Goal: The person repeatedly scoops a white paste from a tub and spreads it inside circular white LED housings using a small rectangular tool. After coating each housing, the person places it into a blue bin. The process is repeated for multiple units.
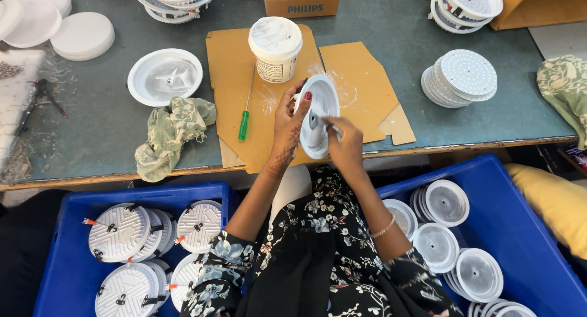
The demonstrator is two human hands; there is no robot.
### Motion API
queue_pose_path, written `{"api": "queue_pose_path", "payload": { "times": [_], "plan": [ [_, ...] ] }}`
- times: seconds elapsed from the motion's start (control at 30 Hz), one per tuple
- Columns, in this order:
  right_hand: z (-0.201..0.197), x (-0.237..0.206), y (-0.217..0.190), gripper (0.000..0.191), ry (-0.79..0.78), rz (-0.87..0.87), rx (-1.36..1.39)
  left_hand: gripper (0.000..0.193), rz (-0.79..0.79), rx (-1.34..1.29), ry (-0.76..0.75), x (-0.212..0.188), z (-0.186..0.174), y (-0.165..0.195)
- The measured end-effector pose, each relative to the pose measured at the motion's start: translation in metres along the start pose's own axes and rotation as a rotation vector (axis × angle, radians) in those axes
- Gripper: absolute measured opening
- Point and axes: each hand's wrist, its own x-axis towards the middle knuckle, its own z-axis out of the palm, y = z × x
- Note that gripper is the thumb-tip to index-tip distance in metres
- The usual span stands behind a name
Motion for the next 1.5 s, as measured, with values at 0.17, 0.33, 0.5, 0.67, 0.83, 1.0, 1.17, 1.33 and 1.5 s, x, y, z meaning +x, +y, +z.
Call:
{"api": "queue_pose_path", "payload": {
  "times": [0.17, 0.33, 0.5, 0.67, 0.83, 1.0, 1.17, 1.33, 1.5],
  "plan": [
    [-0.016, -0.029, -0.019, 0.028, -0.159, 0.014, 0.082, 0.058, -0.033, -0.020, -0.022, 0.002, 0.001, -0.001],
    [-0.019, 0.020, -0.014, 0.026, -0.052, -0.096, 0.079, 0.058, -0.033, -0.017, -0.035, 0.000, -0.003, 0.001],
    [-0.011, 0.034, -0.014, 0.030, -0.030, -0.223, 0.034, 0.061, -0.087, -0.105, -0.040, -0.003, -0.004, 0.001],
    [-0.015, -0.023, -0.022, 0.030, -0.097, -0.201, -0.047, 0.060, -0.017, -0.091, -0.031, -0.003, -0.003, -0.003],
    [-0.026, -0.031, -0.007, 0.029, -0.101, 0.008, 0.054, 0.060, -0.130, -0.098, -0.001, -0.001, 0.000, 0.001],
    [-0.015, -0.026, -0.013, 0.036, -0.026, 0.091, -0.042, 0.057, -0.013, -0.063, -0.013, -0.009, 0.007, -0.001],
    [-0.014, -0.032, -0.049, 0.041, -0.118, 0.232, -0.141, 0.055, 0.100, -0.068, -0.003, -0.014, 0.015, -0.013],
    [-0.020, -0.007, -0.047, 0.033, -0.068, 0.170, 0.192, 0.055, 0.068, -0.150, 0.016, -0.014, 0.012, -0.013],
    [-0.013, 0.023, -0.009, 0.022, 0.150, 0.114, 0.185, 0.056, -0.012, -0.179, 0.055, -0.019, 0.011, -0.006]
  ]
}}
